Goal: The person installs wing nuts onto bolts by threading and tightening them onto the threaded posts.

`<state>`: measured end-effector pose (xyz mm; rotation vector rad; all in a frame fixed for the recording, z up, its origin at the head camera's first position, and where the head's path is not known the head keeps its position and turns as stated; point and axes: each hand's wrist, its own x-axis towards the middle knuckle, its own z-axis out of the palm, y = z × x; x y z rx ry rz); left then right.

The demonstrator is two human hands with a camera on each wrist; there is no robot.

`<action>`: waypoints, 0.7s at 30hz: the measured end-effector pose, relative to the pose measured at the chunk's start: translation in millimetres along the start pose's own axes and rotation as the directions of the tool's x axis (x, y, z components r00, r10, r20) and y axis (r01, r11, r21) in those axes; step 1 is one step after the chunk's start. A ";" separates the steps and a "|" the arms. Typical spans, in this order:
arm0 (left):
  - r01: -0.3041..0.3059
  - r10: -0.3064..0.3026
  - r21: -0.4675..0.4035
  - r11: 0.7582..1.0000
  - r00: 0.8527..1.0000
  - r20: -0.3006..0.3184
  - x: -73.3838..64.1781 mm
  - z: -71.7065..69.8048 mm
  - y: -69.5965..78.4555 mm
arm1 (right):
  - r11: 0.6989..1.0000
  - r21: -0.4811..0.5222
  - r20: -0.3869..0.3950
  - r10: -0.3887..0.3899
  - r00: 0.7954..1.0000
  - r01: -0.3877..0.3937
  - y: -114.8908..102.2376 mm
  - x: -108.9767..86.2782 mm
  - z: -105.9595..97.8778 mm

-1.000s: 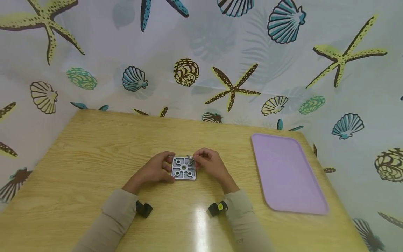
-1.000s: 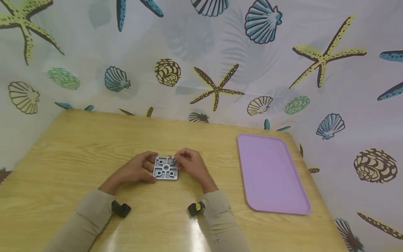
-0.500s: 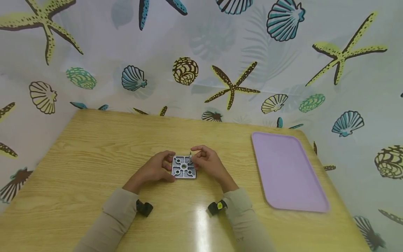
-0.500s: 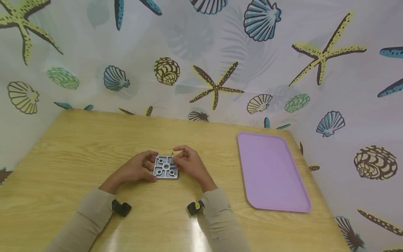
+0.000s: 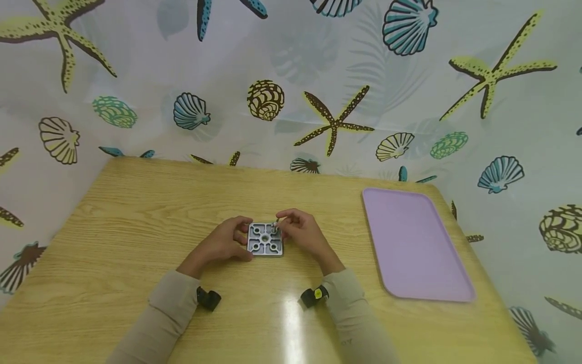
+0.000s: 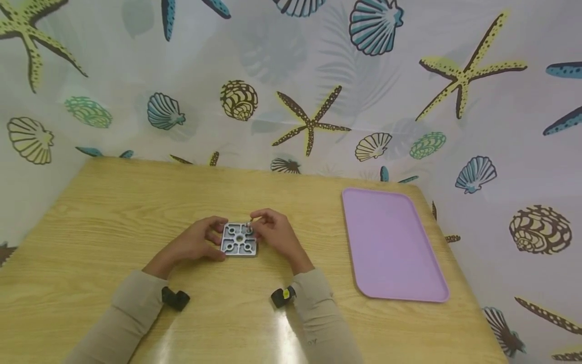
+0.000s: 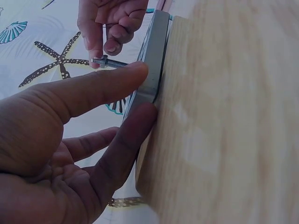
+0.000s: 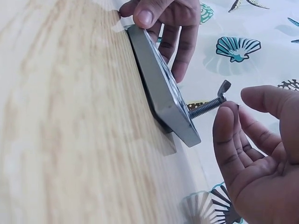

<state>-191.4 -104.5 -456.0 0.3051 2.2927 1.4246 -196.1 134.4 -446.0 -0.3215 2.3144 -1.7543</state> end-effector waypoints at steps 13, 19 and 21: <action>0.028 -0.028 0.011 1.000 1.000 0.000 0.8 -1.0 3.4 | 0.998 0.053 -0.020 0.045 0.999 -0.044 -0.1 2.5 -2.3; 0.036 -0.036 0.006 0.999 0.999 -0.003 1.4 -0.3 2.2 | 0.999 0.047 0.005 0.010 1.000 -0.010 1.6 1.8 -2.5; 0.037 -0.037 0.002 0.999 0.999 0.000 1.7 -0.1 1.9 | 0.999 0.050 0.014 0.000 1.000 -0.001 1.4 2.0 -2.0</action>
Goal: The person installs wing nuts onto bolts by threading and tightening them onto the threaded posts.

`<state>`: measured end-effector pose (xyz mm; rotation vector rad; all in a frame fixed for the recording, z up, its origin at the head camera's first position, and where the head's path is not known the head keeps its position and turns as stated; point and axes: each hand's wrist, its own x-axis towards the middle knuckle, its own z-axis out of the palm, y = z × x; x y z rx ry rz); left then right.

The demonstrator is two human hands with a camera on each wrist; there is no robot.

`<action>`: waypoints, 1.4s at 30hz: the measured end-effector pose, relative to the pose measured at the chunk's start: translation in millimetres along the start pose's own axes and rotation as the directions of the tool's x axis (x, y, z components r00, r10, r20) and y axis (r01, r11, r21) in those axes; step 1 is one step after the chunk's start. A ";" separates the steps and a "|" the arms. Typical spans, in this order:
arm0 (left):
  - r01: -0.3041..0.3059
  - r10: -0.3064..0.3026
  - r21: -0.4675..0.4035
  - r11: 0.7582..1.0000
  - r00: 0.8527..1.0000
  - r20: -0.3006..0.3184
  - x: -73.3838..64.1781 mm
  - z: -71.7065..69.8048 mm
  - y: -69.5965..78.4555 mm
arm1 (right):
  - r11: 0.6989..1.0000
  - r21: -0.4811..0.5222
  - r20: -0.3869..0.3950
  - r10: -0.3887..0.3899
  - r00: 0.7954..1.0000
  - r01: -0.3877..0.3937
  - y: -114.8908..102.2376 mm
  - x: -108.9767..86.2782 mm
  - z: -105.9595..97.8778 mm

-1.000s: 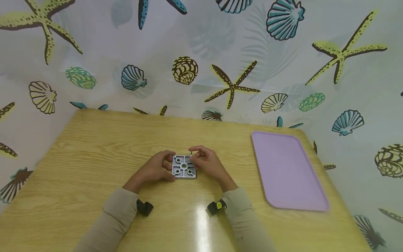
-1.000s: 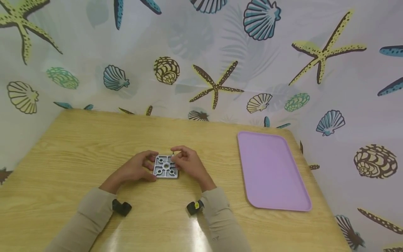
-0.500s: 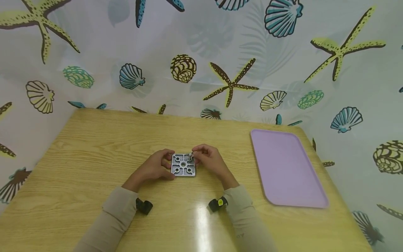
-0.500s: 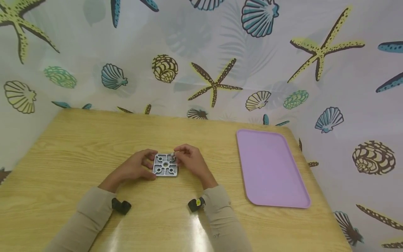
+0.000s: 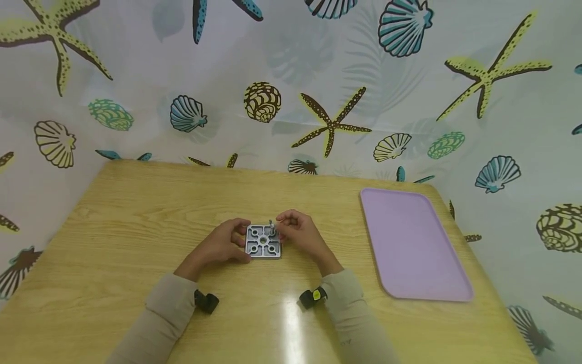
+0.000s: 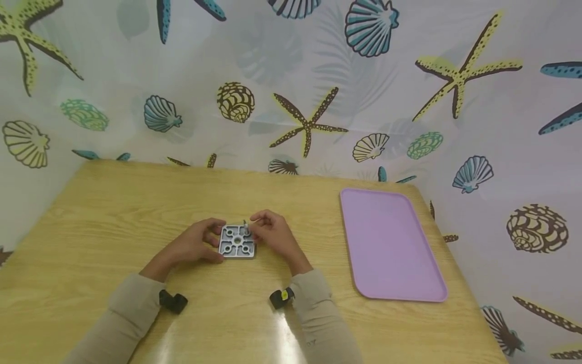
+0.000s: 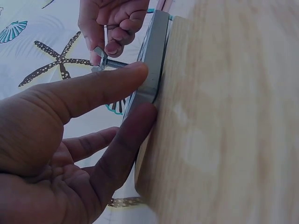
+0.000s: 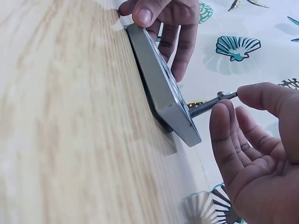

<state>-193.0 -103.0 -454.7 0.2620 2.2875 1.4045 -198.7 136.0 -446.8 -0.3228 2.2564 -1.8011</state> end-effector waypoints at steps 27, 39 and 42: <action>-0.029 0.029 0.016 0.999 1.000 -0.005 -2.9 0.5 0.8 | 1.000 0.004 -0.024 0.016 1.000 -0.015 -0.8 -1.7 -2.5; -0.035 0.035 0.026 0.999 0.999 0.002 -1.7 0.3 -0.8 | 0.999 0.030 0.018 0.017 1.000 -0.017 2.1 -0.9 -0.1; -0.034 0.034 0.029 0.999 0.999 0.000 -2.0 0.2 -0.7 | 0.999 0.034 0.036 0.015 0.999 -0.016 1.0 -1.0 0.9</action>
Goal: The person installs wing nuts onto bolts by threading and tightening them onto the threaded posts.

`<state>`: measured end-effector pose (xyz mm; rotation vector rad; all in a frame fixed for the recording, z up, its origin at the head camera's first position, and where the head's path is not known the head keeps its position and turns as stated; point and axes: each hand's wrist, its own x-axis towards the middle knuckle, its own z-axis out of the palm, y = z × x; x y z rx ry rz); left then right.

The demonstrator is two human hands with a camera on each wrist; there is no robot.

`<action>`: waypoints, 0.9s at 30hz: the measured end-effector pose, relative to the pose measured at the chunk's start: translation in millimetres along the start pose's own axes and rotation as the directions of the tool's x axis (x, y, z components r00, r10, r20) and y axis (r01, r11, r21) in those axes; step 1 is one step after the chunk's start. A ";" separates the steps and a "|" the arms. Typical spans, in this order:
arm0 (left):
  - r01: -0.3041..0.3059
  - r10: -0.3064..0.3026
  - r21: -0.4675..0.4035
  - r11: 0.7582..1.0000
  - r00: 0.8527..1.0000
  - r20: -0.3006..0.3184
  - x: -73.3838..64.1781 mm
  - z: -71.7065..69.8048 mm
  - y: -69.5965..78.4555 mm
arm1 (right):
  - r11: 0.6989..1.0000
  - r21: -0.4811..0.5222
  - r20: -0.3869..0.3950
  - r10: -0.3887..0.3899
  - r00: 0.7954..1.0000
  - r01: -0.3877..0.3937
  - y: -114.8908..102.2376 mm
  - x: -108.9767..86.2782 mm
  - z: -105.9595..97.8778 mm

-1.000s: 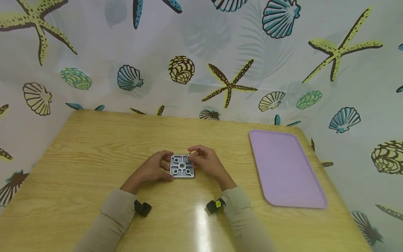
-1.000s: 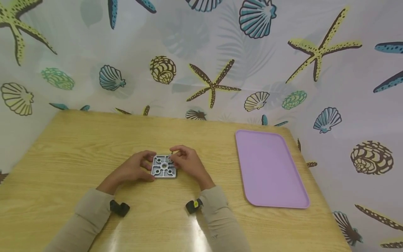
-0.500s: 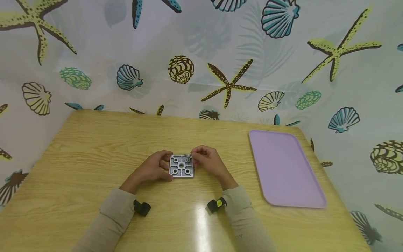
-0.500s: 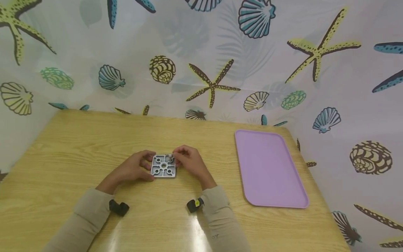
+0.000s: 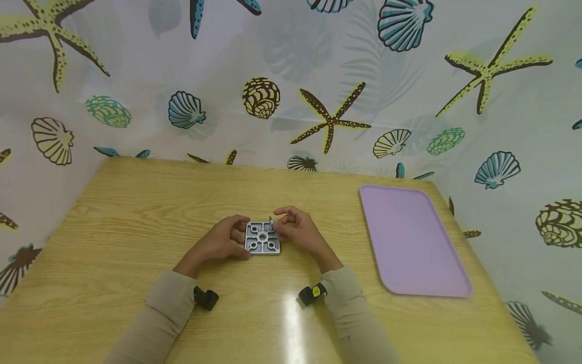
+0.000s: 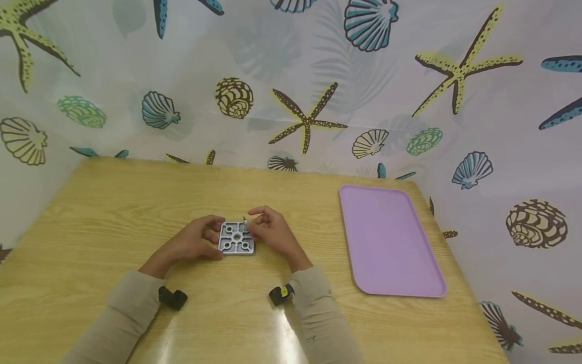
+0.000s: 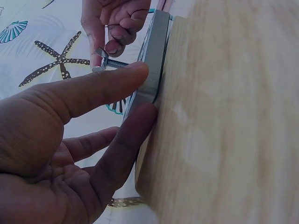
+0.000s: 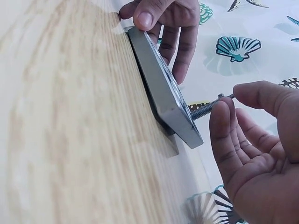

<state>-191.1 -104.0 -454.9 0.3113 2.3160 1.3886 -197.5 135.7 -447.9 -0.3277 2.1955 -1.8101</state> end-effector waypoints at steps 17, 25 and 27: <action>-0.004 0.004 0.014 1.000 1.000 0.006 1.3 -1.6 -0.5 | 0.999 -0.018 0.022 -0.030 0.999 0.031 1.1 3.1 1.4; 0.005 -0.005 -0.003 1.000 1.000 0.011 1.5 -1.4 -0.2 | 1.000 0.020 -0.016 -0.012 1.000 0.012 -0.1 1.6 -2.0; 0.005 -0.005 -0.008 1.000 1.000 0.014 1.9 -0.7 0.2 | 1.000 0.019 -0.029 0.001 1.000 0.000 0.4 1.7 -2.9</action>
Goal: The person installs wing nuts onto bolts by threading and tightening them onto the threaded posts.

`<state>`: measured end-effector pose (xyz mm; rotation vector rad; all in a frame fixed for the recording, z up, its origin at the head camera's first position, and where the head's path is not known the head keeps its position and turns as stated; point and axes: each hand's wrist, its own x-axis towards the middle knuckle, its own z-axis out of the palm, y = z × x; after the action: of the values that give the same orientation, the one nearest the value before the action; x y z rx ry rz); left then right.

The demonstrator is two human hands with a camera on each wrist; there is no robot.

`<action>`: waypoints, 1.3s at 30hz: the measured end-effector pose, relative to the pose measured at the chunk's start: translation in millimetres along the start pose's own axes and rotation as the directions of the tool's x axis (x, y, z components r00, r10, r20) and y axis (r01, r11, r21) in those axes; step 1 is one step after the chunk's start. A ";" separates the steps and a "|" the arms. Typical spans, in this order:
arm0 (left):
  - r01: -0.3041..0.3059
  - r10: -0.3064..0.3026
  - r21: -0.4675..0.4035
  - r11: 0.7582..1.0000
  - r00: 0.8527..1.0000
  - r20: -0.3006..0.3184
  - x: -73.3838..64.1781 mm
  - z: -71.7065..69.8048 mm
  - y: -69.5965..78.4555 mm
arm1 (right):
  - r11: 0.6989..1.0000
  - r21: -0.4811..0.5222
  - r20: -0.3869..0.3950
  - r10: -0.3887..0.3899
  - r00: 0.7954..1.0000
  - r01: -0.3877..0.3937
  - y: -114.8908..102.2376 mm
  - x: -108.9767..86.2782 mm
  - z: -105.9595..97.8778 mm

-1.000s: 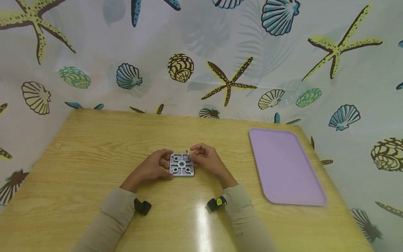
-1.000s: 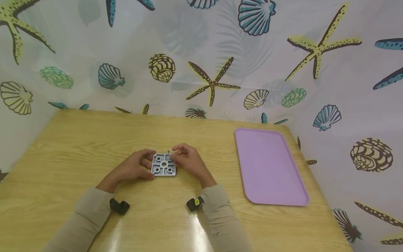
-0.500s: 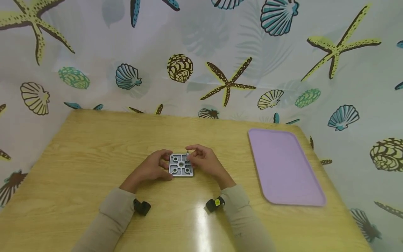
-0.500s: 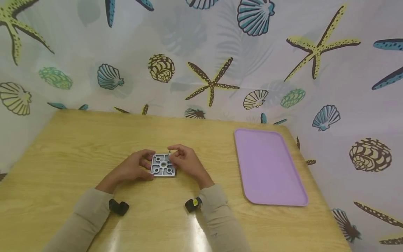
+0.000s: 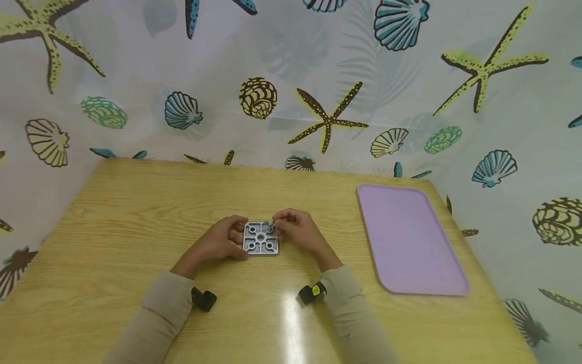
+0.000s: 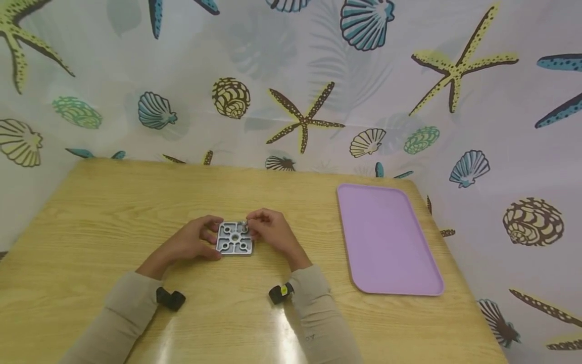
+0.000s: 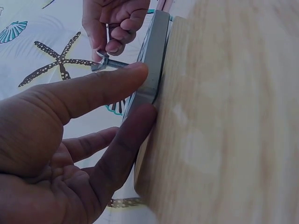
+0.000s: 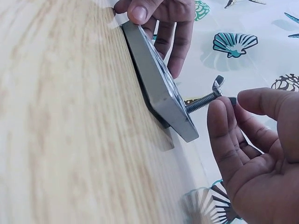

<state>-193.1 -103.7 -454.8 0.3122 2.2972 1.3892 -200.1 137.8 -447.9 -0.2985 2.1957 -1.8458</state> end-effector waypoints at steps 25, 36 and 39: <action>-0.006 0.005 -0.016 1.000 1.000 -0.018 0.3 0.5 1.5 | 0.999 -0.047 -0.025 -0.014 1.000 0.013 1.4 1.5 -1.1; 0.007 -0.007 -0.034 0.999 1.000 -0.011 -3.7 0.8 0.0 | 0.999 -0.042 0.011 0.020 1.000 -0.019 3.6 0.5 3.3; 0.002 -0.002 -0.026 1.000 1.000 -0.010 -3.0 0.6 0.5 | 0.999 -0.047 0.024 0.015 1.000 -0.014 2.1 0.0 3.8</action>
<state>-190.2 -104.2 -453.9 0.2953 2.2845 1.4220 -198.8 134.7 -450.6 -0.3119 2.2216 -1.7757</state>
